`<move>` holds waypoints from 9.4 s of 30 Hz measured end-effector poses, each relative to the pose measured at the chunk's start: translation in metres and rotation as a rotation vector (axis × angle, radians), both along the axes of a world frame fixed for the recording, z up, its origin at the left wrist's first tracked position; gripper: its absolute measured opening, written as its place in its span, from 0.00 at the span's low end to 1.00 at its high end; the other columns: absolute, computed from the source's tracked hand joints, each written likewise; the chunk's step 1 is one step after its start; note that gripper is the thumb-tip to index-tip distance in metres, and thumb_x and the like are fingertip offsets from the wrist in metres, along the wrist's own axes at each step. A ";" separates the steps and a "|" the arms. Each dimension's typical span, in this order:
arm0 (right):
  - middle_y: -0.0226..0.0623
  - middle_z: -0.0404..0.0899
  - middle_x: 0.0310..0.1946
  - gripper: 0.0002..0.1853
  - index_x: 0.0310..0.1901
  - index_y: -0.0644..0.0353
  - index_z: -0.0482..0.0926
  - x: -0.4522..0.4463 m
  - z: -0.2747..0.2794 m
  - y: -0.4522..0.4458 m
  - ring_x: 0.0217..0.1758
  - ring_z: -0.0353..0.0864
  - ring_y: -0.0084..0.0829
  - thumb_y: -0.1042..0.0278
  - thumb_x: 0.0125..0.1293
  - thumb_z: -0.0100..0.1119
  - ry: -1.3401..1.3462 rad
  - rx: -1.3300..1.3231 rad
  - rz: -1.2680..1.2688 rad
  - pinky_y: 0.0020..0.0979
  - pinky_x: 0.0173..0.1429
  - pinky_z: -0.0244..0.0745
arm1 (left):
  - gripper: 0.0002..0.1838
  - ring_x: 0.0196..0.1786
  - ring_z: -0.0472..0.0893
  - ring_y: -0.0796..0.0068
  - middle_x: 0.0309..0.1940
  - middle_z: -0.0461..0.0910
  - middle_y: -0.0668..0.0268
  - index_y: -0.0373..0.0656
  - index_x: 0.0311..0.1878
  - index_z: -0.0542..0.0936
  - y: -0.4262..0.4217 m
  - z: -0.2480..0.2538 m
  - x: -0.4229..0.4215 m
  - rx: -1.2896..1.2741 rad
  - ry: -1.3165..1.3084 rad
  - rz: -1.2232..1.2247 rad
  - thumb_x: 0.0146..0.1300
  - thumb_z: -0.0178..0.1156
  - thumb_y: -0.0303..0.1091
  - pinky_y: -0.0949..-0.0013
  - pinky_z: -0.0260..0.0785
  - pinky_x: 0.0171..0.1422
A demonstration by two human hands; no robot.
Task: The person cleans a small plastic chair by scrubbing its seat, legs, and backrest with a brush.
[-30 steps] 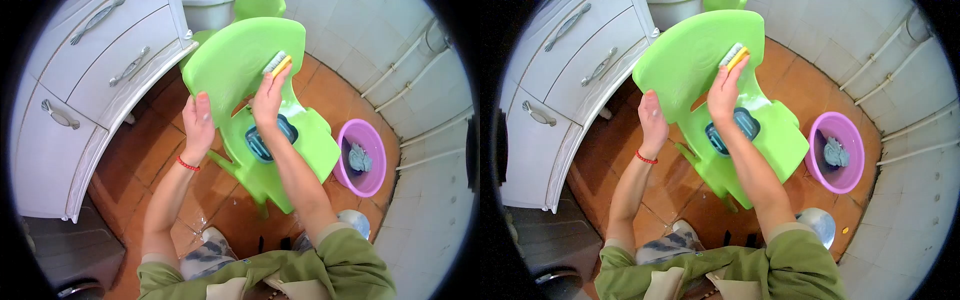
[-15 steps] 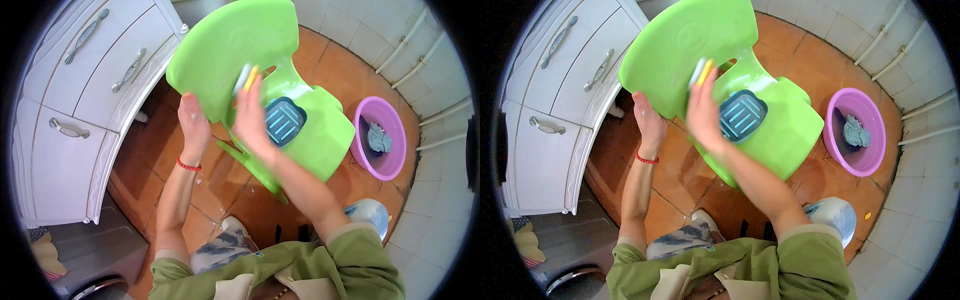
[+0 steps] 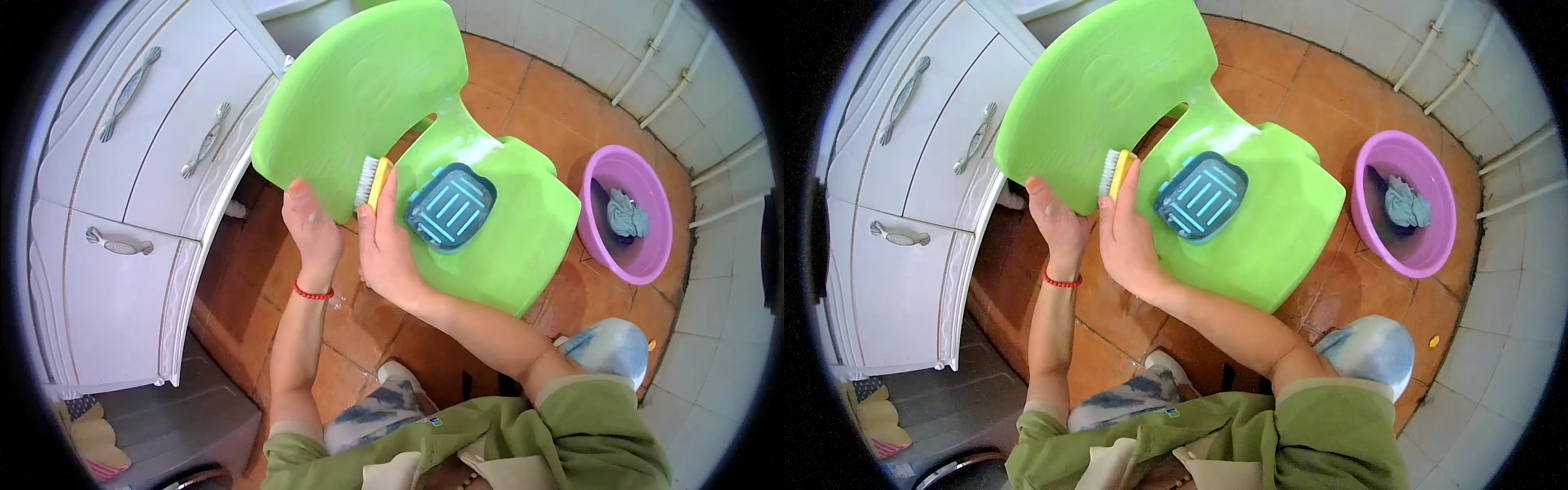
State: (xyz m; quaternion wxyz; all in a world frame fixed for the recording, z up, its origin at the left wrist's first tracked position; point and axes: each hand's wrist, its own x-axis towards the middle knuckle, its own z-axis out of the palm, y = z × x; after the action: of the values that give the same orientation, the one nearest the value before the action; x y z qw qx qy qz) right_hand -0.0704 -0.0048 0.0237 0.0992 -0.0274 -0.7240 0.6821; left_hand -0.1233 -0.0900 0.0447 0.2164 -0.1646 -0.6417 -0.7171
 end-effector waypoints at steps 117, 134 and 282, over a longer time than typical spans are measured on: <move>0.37 0.79 0.27 0.29 0.68 0.38 0.63 -0.128 0.022 0.211 0.28 0.81 0.37 0.51 0.65 0.55 0.652 1.230 -0.117 0.38 0.28 0.75 | 0.44 0.62 0.65 0.51 0.56 0.65 0.55 0.44 0.52 0.75 0.039 -0.051 0.056 -1.086 0.528 -0.480 0.32 0.70 0.62 0.47 0.61 0.66; 0.39 0.81 0.28 0.27 0.66 0.32 0.65 -0.125 0.006 0.200 0.30 0.82 0.41 0.51 0.64 0.55 0.207 1.444 0.177 0.42 0.34 0.76 | 0.37 0.58 0.69 0.47 0.53 0.65 0.51 0.36 0.41 0.71 0.034 -0.050 0.037 -0.871 0.535 -0.698 0.37 0.73 0.55 0.51 0.64 0.66; 0.53 0.75 0.17 0.24 0.40 0.71 0.60 -0.104 -0.014 0.013 0.20 0.78 0.51 0.50 0.72 0.42 -0.141 0.124 0.338 0.47 0.23 0.73 | 0.19 0.48 0.80 0.72 0.50 0.79 0.58 0.32 0.64 0.66 -0.016 0.155 -0.022 -0.652 -0.576 0.222 0.72 0.46 0.29 0.71 0.73 0.51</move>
State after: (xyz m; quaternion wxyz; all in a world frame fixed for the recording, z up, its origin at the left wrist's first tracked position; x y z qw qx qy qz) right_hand -0.1749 0.0087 0.0097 -0.0665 0.0530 -0.7640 0.6396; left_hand -0.1453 -0.1064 0.1995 0.0411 0.0521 -0.8820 -0.4666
